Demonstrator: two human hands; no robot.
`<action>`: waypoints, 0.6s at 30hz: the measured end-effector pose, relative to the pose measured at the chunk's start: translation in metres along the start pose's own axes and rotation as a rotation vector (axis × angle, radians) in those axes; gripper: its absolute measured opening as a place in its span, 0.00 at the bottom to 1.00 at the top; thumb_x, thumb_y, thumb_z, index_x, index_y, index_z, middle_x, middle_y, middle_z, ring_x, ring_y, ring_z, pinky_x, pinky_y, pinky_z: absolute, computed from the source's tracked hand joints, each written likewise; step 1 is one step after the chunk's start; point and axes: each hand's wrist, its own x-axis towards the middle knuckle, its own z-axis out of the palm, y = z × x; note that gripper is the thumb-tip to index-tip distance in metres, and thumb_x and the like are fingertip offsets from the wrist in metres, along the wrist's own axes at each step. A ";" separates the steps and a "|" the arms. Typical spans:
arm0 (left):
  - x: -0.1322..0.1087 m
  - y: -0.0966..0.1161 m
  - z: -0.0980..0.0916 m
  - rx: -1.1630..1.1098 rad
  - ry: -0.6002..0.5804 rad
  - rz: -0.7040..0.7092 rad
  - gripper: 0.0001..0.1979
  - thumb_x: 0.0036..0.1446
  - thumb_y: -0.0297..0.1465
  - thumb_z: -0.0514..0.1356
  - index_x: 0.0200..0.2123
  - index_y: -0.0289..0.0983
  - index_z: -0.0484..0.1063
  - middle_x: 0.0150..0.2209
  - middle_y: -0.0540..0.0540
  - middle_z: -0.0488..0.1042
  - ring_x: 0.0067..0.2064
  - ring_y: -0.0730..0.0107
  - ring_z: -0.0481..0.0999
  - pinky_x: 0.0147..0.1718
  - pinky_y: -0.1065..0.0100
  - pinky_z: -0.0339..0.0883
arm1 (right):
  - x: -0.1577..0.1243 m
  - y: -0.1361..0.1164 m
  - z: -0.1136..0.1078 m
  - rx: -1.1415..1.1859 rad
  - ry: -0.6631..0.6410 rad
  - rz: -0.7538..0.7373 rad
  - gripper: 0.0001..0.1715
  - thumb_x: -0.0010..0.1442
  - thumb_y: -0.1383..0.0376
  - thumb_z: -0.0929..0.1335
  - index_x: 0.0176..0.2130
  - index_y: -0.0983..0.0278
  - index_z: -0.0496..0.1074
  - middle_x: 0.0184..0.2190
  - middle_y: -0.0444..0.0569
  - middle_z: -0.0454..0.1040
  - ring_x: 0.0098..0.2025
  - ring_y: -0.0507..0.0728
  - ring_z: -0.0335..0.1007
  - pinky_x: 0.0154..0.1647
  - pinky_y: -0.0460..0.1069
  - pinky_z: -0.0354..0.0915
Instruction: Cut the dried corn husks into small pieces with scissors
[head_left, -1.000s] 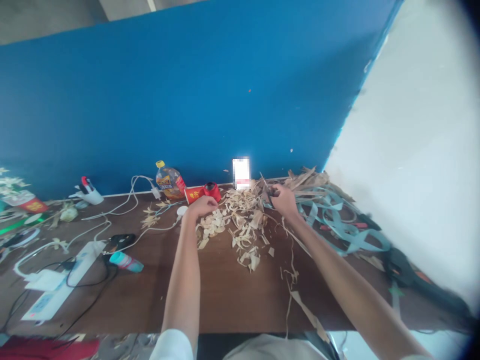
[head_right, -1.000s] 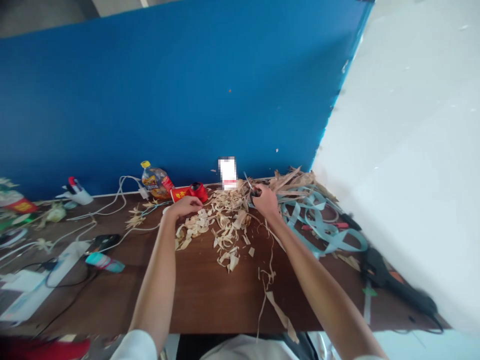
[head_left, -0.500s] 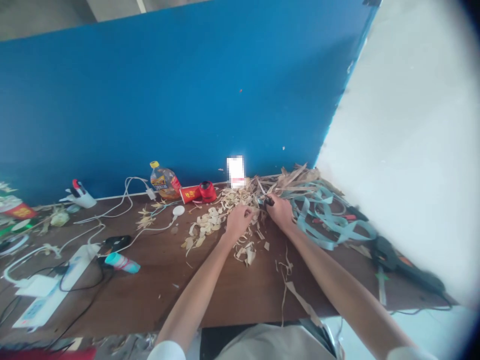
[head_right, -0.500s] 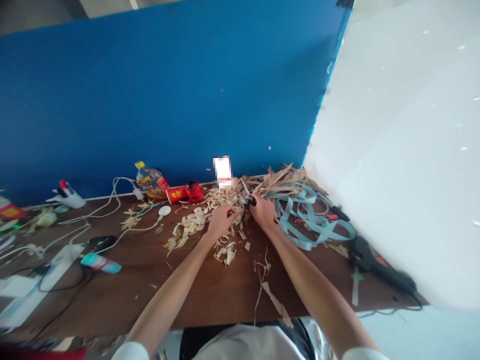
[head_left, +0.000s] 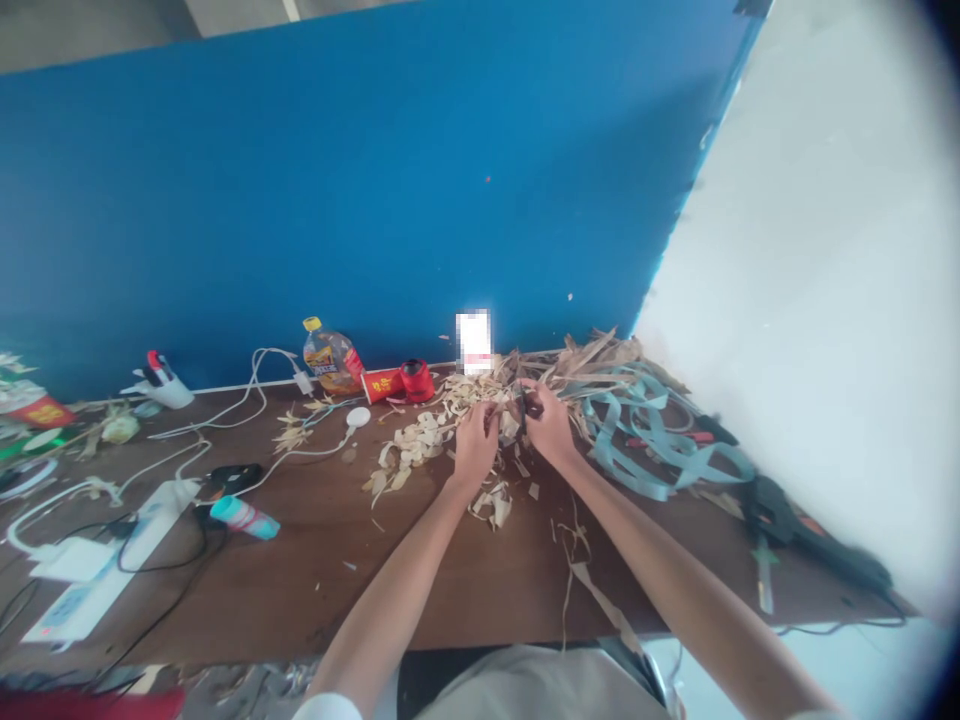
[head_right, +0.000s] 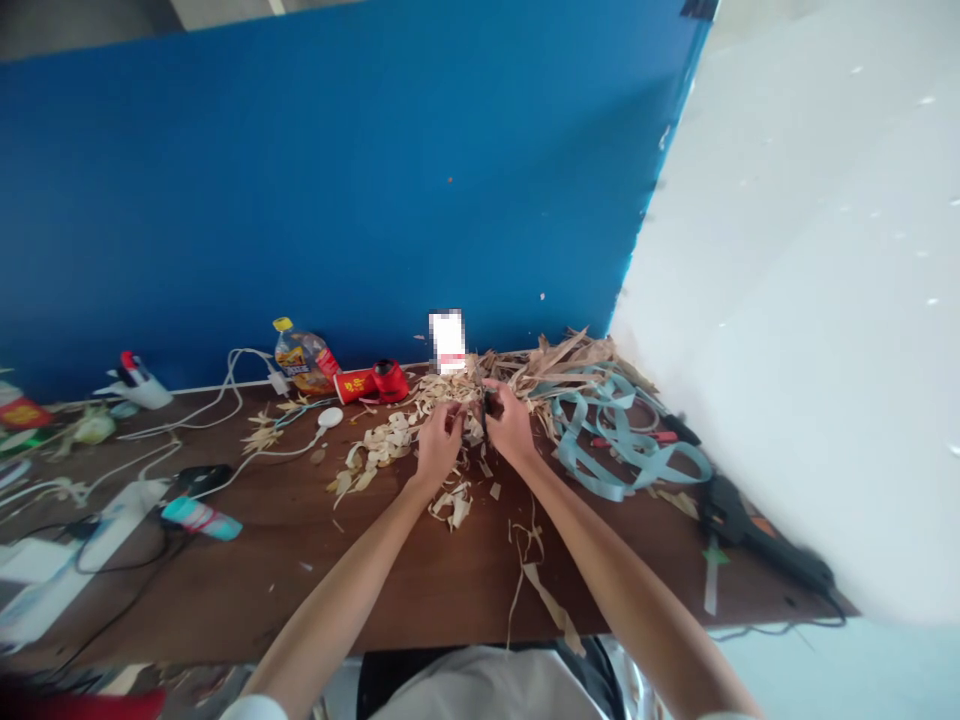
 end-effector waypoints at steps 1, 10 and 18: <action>-0.001 -0.001 -0.001 0.017 0.009 -0.003 0.07 0.58 0.34 0.57 0.39 0.40 0.72 0.39 0.42 0.74 0.38 0.64 0.72 0.43 0.65 0.60 | -0.002 -0.004 0.001 0.071 -0.010 -0.002 0.29 0.54 0.61 0.66 0.55 0.64 0.64 0.36 0.49 0.76 0.34 0.56 0.71 0.38 0.50 0.66; -0.008 -0.002 -0.006 0.187 -0.017 -0.004 0.06 0.58 0.33 0.56 0.35 0.40 0.73 0.35 0.44 0.74 0.38 0.65 0.72 0.40 0.68 0.59 | -0.009 -0.007 0.007 0.164 0.012 0.043 0.33 0.49 0.66 0.66 0.55 0.64 0.66 0.33 0.46 0.76 0.35 0.56 0.71 0.41 0.51 0.67; -0.004 -0.010 -0.008 0.082 0.010 -0.081 0.09 0.58 0.36 0.56 0.31 0.39 0.73 0.27 0.48 0.73 0.30 0.69 0.68 0.34 0.70 0.56 | -0.008 -0.003 0.017 0.320 0.025 0.145 0.34 0.45 0.68 0.67 0.54 0.63 0.65 0.30 0.44 0.74 0.32 0.54 0.70 0.36 0.49 0.67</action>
